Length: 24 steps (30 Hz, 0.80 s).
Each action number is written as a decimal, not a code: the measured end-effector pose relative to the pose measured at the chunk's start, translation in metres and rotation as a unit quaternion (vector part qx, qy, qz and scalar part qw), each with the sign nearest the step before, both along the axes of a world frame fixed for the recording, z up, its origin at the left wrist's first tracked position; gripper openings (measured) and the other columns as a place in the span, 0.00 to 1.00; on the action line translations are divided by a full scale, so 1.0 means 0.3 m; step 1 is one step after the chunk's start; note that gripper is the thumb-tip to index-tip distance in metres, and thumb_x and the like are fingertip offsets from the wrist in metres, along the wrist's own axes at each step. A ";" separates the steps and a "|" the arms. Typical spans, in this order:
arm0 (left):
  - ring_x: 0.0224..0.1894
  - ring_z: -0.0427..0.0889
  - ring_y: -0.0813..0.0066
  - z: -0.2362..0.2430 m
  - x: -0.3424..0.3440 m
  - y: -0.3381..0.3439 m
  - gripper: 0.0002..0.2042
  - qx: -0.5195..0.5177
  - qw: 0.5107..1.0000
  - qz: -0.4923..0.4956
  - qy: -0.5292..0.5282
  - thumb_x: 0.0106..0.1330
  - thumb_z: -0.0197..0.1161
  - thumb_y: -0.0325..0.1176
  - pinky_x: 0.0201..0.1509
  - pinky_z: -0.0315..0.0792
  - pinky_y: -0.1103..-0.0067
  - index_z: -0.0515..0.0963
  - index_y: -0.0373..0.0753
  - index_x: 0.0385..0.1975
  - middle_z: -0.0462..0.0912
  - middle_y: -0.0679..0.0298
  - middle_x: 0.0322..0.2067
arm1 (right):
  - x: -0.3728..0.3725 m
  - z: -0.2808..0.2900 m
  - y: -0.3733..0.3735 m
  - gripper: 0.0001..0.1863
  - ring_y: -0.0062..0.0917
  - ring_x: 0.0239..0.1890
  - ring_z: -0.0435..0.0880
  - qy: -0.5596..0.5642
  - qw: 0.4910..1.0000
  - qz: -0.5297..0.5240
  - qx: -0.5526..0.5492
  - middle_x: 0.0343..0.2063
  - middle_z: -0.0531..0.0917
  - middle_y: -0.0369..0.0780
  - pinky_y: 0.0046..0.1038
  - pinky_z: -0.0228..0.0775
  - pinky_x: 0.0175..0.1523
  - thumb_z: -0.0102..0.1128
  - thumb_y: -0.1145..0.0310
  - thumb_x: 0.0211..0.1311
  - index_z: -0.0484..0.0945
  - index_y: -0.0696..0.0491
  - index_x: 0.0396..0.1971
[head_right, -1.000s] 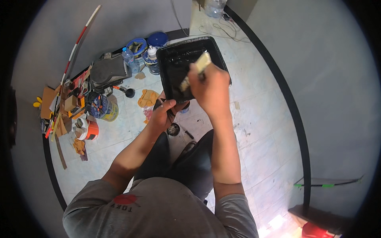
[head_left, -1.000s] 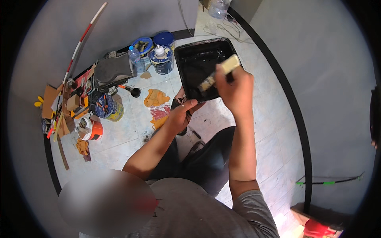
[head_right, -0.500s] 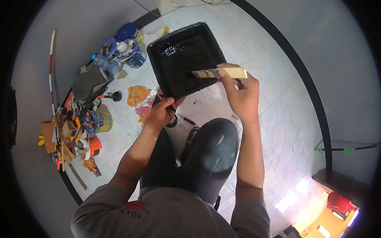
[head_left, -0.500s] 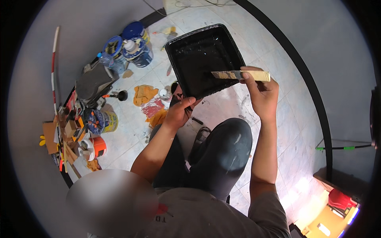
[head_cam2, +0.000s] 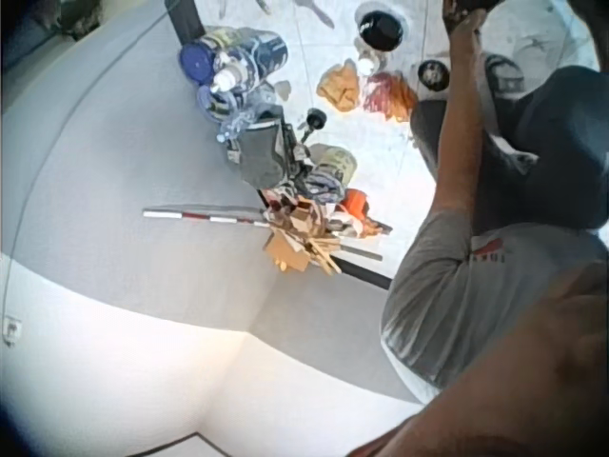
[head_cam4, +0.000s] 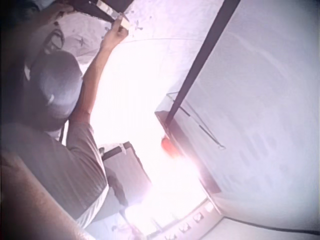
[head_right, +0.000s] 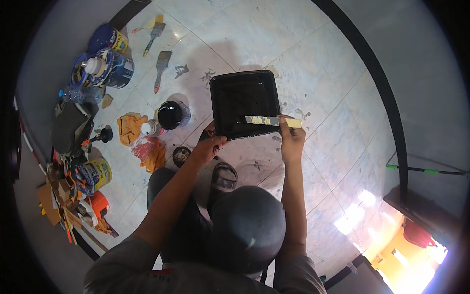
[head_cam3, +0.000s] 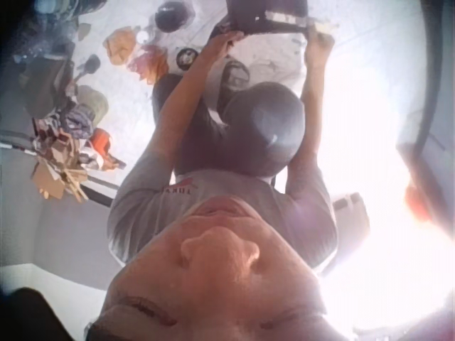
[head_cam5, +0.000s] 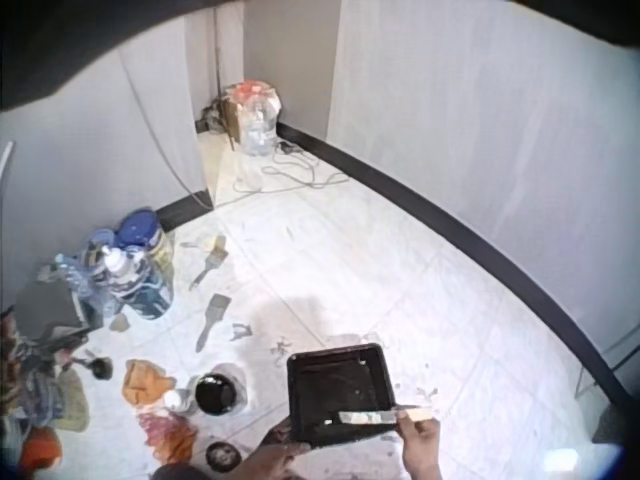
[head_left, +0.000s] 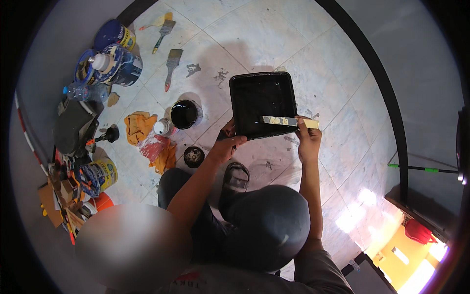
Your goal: The person uses a screwdriver to pry open a small can of dark paint, pours the paint into a plastic tray, adds a clear liquid from a bottle, and stirs the mixture with a paintbrush.
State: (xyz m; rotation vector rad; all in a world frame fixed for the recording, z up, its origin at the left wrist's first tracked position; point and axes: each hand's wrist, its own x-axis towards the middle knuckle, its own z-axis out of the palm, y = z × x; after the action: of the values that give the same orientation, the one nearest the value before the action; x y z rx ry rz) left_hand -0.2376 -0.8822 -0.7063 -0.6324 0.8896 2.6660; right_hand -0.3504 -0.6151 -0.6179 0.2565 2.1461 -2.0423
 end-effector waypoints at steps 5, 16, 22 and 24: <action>0.59 0.83 0.77 -0.131 -0.066 -0.041 0.39 -0.117 0.991 -0.011 0.059 0.65 0.75 0.22 0.66 0.78 0.76 0.71 0.40 0.78 0.84 0.67 0.61 | 0.029 -0.177 -0.007 0.15 0.14 0.38 0.82 -0.029 0.999 -0.021 0.007 0.37 0.88 0.32 0.20 0.74 0.45 0.67 0.62 0.81 0.89 0.60 0.52; 0.63 0.79 0.78 -0.256 -0.106 -0.157 0.37 -0.408 0.892 -0.184 0.063 0.69 0.80 0.38 0.64 0.74 0.73 0.73 0.45 0.78 0.84 0.64 0.66 | 0.073 -0.427 -0.045 0.15 0.22 0.55 0.87 -0.052 0.996 -0.055 -0.049 0.51 0.89 0.37 0.30 0.82 0.63 0.67 0.63 0.82 0.87 0.58 0.56; 0.61 0.82 0.73 -0.315 -0.048 -0.121 0.41 -0.441 0.887 -0.116 0.068 0.65 0.83 0.40 0.58 0.78 0.71 0.71 0.45 0.78 0.85 0.63 0.63 | 0.095 -0.460 -0.049 0.16 0.24 0.59 0.85 -0.090 0.992 -0.060 -0.062 0.54 0.88 0.39 0.32 0.80 0.66 0.65 0.64 0.83 0.85 0.59 0.58; 0.61 0.83 0.71 -0.300 0.020 -0.094 0.42 -0.461 0.881 -0.100 0.017 0.65 0.83 0.40 0.58 0.80 0.71 0.70 0.44 0.79 0.84 0.63 0.63 | 0.103 -0.464 -0.034 0.18 0.28 0.62 0.84 -0.097 0.990 -0.033 -0.095 0.57 0.86 0.41 0.36 0.78 0.70 0.65 0.65 0.82 0.82 0.61 0.62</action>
State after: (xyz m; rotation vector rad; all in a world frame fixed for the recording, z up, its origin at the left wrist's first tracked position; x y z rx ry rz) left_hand -0.2317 -0.9103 -0.7964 -0.6069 2.1192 1.9440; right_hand -0.3194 -0.6253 -0.7572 0.4852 1.8398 -2.1409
